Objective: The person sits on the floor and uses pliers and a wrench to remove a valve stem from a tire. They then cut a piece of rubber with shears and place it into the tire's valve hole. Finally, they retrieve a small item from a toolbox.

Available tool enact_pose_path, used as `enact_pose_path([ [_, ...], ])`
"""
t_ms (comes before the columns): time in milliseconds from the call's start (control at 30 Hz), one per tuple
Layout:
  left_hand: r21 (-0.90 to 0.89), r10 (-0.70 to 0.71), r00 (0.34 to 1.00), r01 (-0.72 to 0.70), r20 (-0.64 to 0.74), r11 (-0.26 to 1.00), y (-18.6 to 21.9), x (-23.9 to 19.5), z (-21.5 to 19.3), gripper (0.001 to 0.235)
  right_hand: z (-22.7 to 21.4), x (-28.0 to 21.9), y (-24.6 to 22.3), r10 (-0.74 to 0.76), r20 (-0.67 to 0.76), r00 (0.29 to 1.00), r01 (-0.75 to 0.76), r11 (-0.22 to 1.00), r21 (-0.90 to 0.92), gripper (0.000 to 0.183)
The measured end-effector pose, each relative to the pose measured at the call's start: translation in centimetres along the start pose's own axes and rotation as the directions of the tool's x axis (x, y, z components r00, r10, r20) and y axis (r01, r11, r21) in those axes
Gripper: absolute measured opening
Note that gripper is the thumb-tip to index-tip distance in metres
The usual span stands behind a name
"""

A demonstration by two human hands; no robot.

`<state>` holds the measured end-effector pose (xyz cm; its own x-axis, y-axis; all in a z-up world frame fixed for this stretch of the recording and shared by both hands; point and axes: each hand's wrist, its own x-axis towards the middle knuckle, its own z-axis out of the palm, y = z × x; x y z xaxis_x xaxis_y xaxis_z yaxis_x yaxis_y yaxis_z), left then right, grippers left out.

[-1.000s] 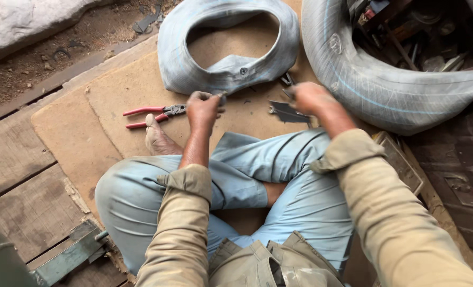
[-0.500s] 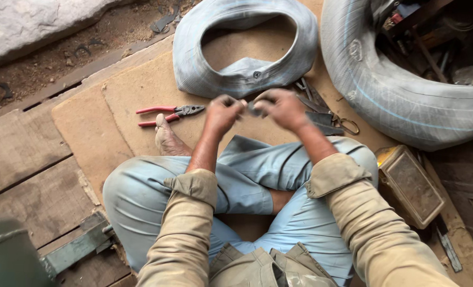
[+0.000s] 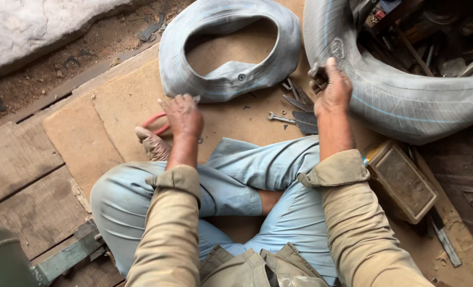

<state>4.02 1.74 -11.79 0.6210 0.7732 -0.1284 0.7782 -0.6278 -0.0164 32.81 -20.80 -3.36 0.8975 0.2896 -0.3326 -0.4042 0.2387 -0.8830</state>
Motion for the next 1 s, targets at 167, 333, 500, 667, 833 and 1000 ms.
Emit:
enact_pose_path([
  [167, -0.726, -0.188, 0.878, -0.224, -0.440, 0.650, 8.4, -3.5, -5.0, 0.033, -0.7, -0.5, -2.0, -0.118, 0.061, 0.991, 0.101, 0.968, 0.231, 0.021],
  [333, -0.985, -0.329, 0.929, 0.157, 0.170, -0.066, 20.2, -2.2, -0.9, 0.037, -0.8, -0.6, -2.1, -0.363, 0.025, 0.931, 0.359, 0.927, 0.106, 0.016],
  [500, -0.709, 0.199, 0.813, 0.576, 0.546, -0.408, 27.4, -3.1, 5.0, 0.043, -1.4, 0.3, -1.2, -0.272, 0.114, 0.955, 0.277, 0.961, -0.025, 0.014],
  [667, -0.693, 0.131, 0.766, 0.629, 0.629, -0.353, 19.2, -1.9, 5.6, 0.035, 1.7, 0.4, 0.5, -0.113, 0.331, 0.937, 0.251, 0.876, -0.412, 0.020],
  [833, -0.661, -0.059, 0.715, 0.609, 0.697, -0.440, 8.6, 1.1, 3.4, 0.061, 7.2, 1.4, 3.3, -0.043, 0.611, 0.790, 0.604, -0.116, -0.789, 0.057],
  [1000, -0.618, -0.102, 0.610, 0.768, 0.785, -0.167, 5.7, 3.7, -2.8, 0.084, 8.6, 2.7, 6.5, 0.040, 0.688, 0.725, 0.655, -0.348, -0.670, 0.031],
])
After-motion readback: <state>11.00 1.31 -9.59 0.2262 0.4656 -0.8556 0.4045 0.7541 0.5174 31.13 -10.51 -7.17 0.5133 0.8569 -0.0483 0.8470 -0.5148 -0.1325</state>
